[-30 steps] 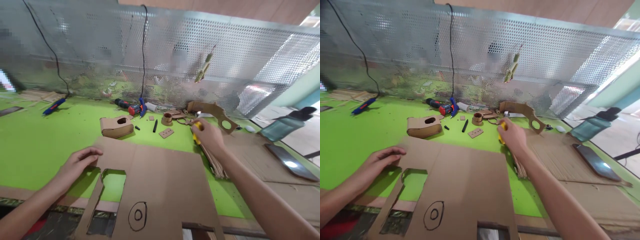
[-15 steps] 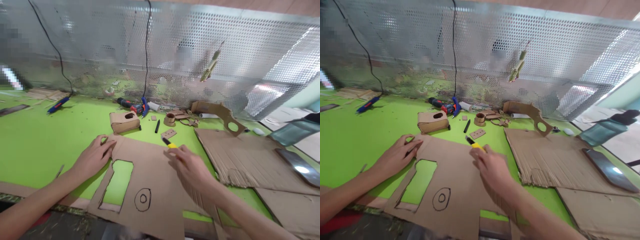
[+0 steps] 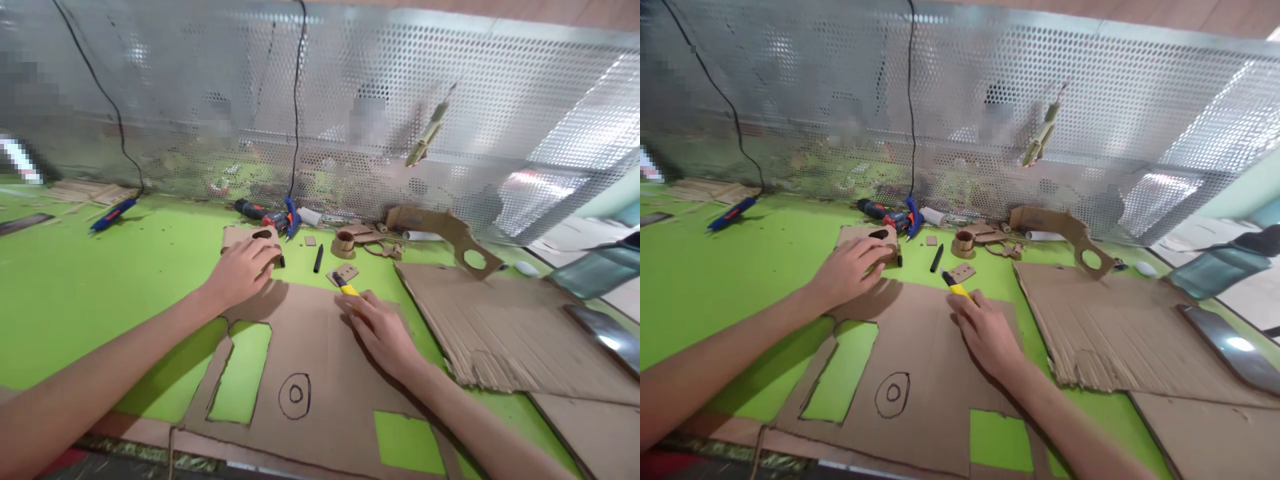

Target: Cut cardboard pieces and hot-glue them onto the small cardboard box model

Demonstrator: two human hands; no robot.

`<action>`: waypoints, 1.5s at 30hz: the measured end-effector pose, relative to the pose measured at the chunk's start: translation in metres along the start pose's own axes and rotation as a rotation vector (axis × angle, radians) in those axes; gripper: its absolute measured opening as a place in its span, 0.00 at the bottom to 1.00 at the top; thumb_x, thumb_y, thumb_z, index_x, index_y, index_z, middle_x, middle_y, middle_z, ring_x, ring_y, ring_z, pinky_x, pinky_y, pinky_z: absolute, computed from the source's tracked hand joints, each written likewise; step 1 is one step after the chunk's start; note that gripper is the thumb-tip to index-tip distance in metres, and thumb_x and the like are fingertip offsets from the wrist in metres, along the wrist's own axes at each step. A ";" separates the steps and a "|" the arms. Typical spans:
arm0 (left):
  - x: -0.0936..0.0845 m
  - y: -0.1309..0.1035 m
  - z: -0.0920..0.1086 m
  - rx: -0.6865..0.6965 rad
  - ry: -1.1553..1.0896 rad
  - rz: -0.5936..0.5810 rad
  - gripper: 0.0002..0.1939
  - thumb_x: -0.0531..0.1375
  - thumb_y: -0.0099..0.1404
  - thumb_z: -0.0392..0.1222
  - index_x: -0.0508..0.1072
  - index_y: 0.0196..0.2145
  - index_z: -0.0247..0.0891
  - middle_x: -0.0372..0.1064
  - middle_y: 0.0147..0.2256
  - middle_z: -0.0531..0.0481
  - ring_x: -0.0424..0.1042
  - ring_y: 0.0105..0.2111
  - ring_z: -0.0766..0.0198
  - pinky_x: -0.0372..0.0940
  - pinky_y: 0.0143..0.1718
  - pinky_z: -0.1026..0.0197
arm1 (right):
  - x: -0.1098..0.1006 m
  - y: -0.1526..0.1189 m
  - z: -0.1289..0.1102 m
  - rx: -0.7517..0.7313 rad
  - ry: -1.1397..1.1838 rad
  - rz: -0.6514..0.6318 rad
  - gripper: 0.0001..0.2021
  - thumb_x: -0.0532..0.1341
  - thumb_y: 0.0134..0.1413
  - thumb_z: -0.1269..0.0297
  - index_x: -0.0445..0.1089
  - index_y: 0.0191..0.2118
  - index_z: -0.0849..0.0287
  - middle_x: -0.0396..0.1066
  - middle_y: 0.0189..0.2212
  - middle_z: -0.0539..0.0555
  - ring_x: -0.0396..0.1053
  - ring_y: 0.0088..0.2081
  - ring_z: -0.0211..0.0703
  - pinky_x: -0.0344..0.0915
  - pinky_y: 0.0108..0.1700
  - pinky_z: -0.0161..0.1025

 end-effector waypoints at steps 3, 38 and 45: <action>0.005 0.006 0.020 0.124 -0.060 0.054 0.17 0.53 0.78 0.38 0.77 0.57 0.34 0.76 0.55 0.37 0.74 0.55 0.48 0.71 0.57 0.42 | -0.014 -0.003 0.018 0.091 0.282 0.144 0.16 0.52 0.76 0.55 0.76 0.51 0.52 0.72 0.45 0.58 0.73 0.44 0.50 0.71 0.44 0.45; -0.047 -0.052 0.128 0.587 -0.369 0.425 0.07 0.62 0.76 0.35 0.75 0.50 0.34 0.82 0.42 0.42 0.82 0.41 0.63 0.74 0.38 0.65 | 0.050 -0.014 -0.060 0.129 1.183 -0.087 0.16 0.69 0.66 0.47 0.73 0.37 0.56 0.66 0.35 0.49 0.62 0.39 0.41 0.59 0.44 0.38; -0.051 -0.053 0.128 0.618 -0.425 0.424 0.10 0.62 0.76 0.32 0.75 0.53 0.32 0.84 0.45 0.40 0.83 0.44 0.62 0.77 0.45 0.63 | 0.053 -0.015 -0.048 0.219 1.292 -0.088 0.20 0.79 0.50 0.47 0.75 0.32 0.57 0.67 0.29 0.47 0.61 0.32 0.39 0.57 0.37 0.37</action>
Point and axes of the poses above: each hand's wrist, its own y-axis towards the middle knuckle, its own x-axis out of the palm, z = x × y, the point moved 10 cm from there along y, towards the middle knuckle
